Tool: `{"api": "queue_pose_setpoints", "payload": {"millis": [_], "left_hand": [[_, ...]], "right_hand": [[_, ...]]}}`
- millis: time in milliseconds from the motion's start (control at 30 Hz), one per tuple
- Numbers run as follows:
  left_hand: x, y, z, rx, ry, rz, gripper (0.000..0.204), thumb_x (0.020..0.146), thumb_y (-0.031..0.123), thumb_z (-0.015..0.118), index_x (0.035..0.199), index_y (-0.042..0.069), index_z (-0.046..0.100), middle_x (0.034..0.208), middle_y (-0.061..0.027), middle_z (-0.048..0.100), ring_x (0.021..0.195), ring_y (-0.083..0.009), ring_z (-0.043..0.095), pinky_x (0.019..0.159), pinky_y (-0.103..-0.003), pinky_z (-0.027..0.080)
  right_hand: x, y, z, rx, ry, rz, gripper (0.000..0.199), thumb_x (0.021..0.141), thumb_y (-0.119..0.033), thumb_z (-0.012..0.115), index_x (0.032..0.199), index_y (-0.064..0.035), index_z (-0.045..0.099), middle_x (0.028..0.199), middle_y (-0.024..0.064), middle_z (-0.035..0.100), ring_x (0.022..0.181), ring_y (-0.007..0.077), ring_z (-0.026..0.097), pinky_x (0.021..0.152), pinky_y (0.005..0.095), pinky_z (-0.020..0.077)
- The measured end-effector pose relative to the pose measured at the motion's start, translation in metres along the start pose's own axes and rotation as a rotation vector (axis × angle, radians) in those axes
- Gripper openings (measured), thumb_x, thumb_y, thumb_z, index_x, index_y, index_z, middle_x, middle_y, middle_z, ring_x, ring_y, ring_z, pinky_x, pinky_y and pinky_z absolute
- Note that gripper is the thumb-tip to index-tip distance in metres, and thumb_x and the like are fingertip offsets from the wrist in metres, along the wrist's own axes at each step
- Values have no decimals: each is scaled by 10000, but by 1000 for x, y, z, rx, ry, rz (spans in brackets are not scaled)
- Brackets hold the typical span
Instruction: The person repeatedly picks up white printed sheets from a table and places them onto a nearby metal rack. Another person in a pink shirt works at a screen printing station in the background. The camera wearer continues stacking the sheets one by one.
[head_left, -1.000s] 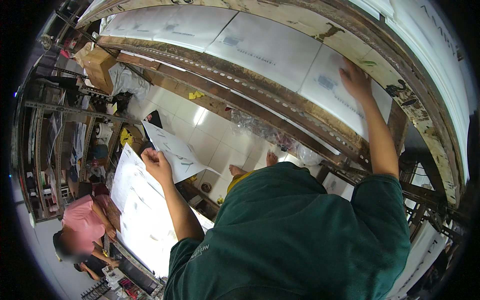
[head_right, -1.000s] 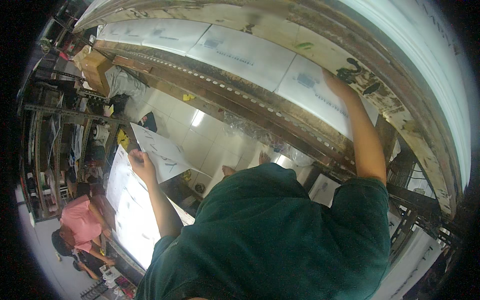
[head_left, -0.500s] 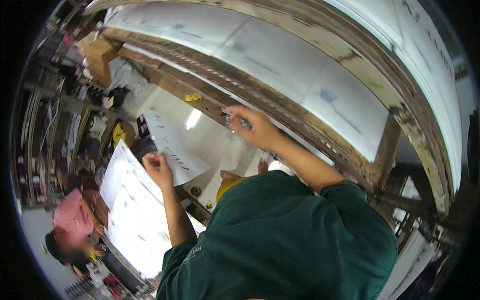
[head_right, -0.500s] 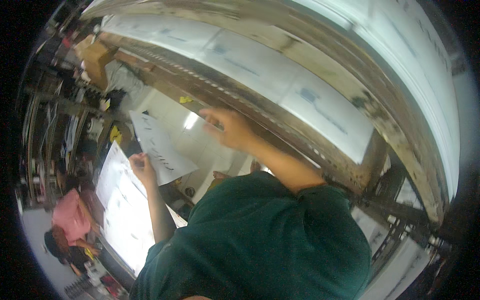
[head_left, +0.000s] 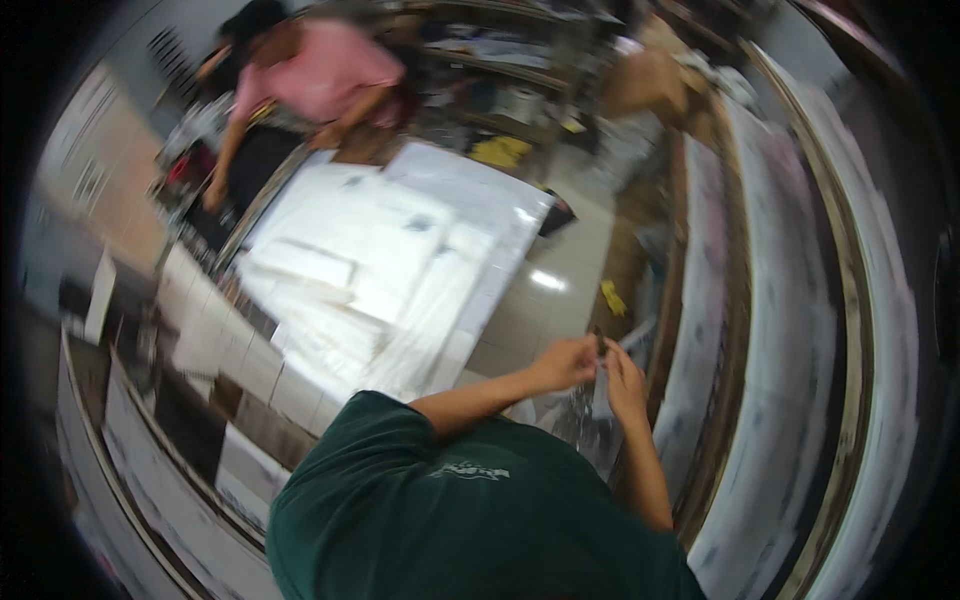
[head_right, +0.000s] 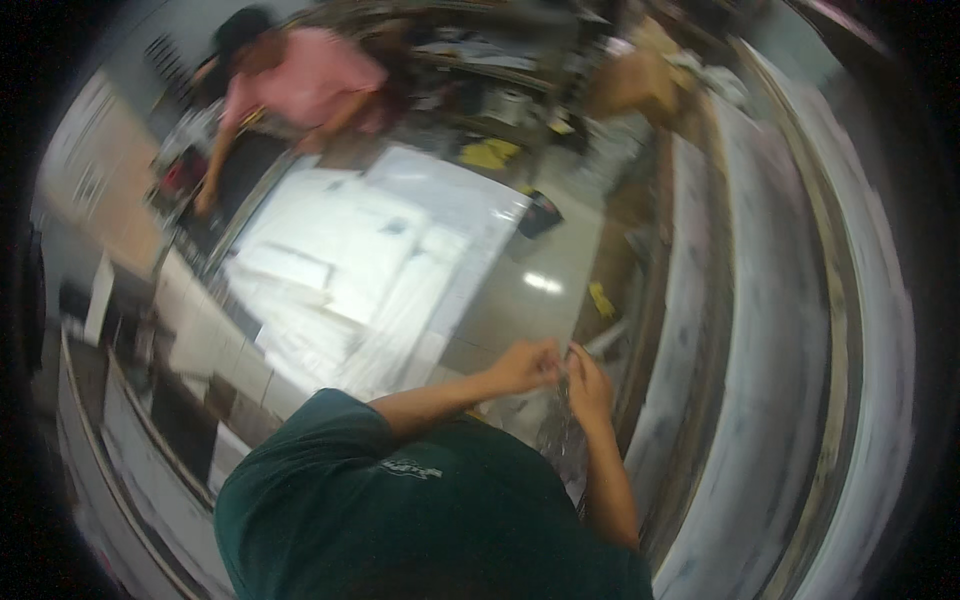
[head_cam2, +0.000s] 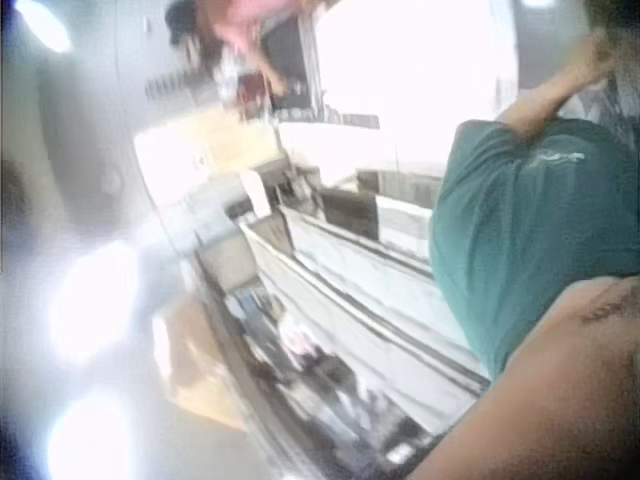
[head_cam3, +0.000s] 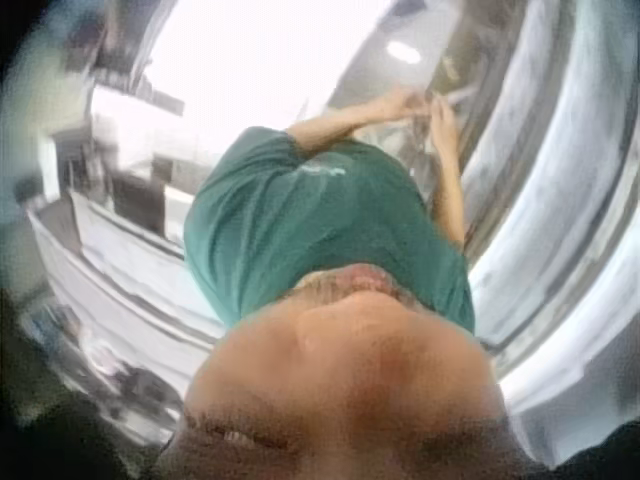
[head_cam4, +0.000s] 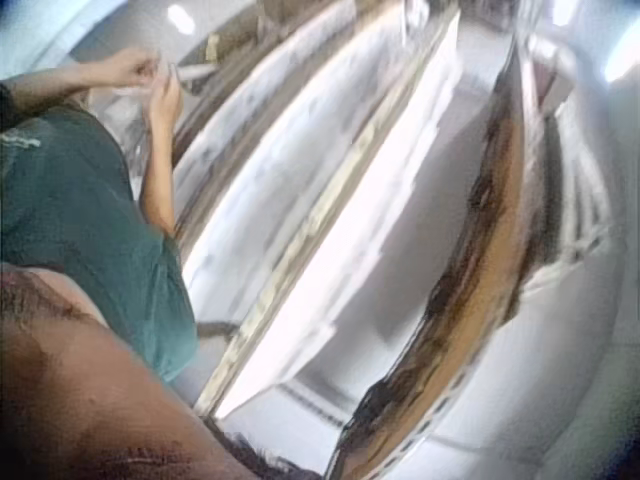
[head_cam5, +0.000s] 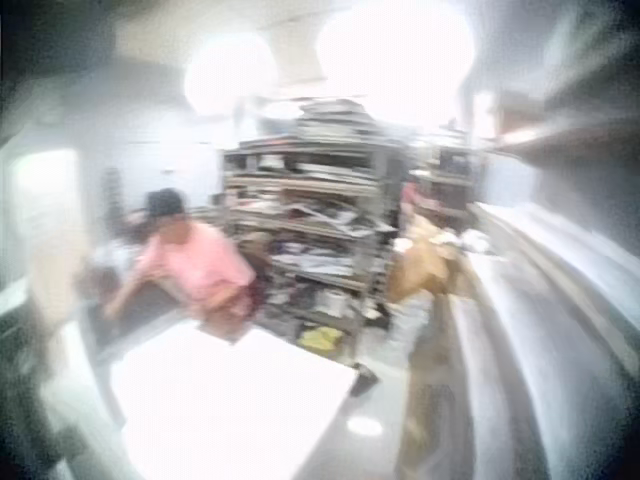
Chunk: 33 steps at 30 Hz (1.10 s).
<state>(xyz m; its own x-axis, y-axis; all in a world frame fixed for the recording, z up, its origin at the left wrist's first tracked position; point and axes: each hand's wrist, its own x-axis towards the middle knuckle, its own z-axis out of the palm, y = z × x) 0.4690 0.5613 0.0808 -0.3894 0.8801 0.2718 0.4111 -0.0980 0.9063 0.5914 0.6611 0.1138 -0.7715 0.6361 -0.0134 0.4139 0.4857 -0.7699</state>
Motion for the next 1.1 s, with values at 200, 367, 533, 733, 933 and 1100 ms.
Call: {"api": "queue_pose_setpoints", "payload": {"millis": [200,367,533,733,933,1100], "left_hand": [[3,-31,-11,16,38,87,200,702,139,595,814,54,453,686,-111,545,659,-296,567,576,-390,429],[-5,-31,-53,-75,96,-14,260,739,243,608,856,44,487,754,-110,578,735,-284,583,645,-380,447],[-42,-54,-93,99,239,-220,312,745,320,616,900,63,532,795,-98,597,757,-273,577,693,-361,456],[-85,-56,-112,80,499,-435,254,732,280,652,830,72,545,754,-63,583,730,-196,560,651,-312,448],[-118,-72,-107,-101,779,-514,211,753,243,655,778,64,546,731,-25,567,706,-131,532,589,-274,434],[-126,-63,-124,-407,1015,-591,190,755,192,669,772,71,524,688,0,531,641,-78,487,583,-208,395]], "right_hand": [[41,-12,20,-172,-88,-71,290,854,-219,461,820,20,621,738,139,625,675,249,601,648,311,438],[76,21,31,68,20,-56,133,768,-51,539,813,40,625,712,89,617,652,133,564,616,245,426],[100,73,15,123,83,-52,153,723,21,497,821,41,614,764,83,607,694,137,545,652,246,425],[119,111,4,256,180,5,213,682,95,490,862,-4,548,851,68,549,773,151,511,707,256,397],[144,134,12,327,338,-46,277,670,115,506,918,-6,524,992,106,520,884,192,504,784,282,391],[158,121,11,391,264,-62,249,745,102,446,961,-13,494,921,83,516,810,157,506,726,245,408]]}}
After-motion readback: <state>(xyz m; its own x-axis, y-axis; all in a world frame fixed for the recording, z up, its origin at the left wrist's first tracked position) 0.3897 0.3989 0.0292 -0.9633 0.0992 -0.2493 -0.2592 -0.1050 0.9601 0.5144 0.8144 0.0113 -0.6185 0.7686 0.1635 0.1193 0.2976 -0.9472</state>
